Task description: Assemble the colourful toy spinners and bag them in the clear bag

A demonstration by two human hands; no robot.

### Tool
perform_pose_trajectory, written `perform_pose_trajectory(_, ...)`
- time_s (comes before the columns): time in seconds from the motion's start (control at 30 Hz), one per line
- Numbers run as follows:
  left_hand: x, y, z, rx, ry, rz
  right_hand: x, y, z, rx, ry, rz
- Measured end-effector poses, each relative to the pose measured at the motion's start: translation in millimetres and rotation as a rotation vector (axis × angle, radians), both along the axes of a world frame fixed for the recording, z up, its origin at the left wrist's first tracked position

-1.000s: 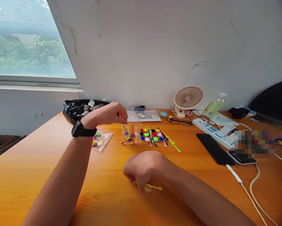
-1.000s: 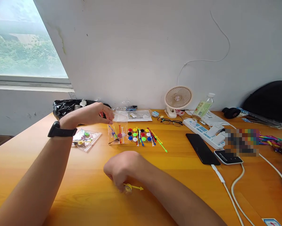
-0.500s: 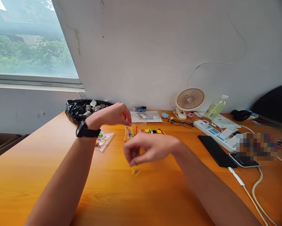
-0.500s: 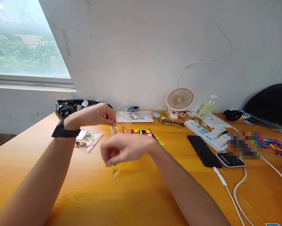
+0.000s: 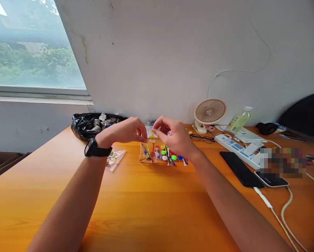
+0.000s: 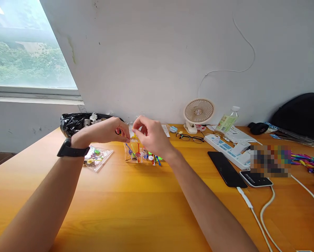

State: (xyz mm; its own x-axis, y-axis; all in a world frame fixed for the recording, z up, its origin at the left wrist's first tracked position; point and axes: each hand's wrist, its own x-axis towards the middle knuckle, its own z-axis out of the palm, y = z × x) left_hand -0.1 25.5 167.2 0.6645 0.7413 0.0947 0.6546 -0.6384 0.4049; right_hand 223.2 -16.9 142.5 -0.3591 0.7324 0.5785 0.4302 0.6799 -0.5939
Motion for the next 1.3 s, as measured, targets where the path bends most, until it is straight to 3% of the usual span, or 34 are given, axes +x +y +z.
perform_pose_trajectory(0.23,0,-2,0.9,0.004,0.011,-0.008,-7,3,-13.9,-0.02,-0.231,-0.113)
perform_pose_trajectory(0.47,1,-1,0.2,-0.003,-0.013,-0.031,3,5,-8.9,0.026,-0.422,-0.119)
perform_pose_trajectory(0.67,2,-1,0.3,-0.005,-0.02,-0.052,8,4,-0.4,0.025,-0.306,-0.177)
perform_pose_trajectory(0.87,5,0,-1.1,0.015,-0.03,-0.103,3,1,0.1,-0.042,-0.327,-0.142)
perform_pose_trajectory(1.13,7,-1,-2.8,0.013,-0.046,-0.166,4,-3,-4.9,-0.165,-0.58,-0.037)
perform_pose_trajectory(1.3,8,1,-3.9,0.007,-0.035,-0.159,10,-7,2.9,-0.217,-0.636,0.027)
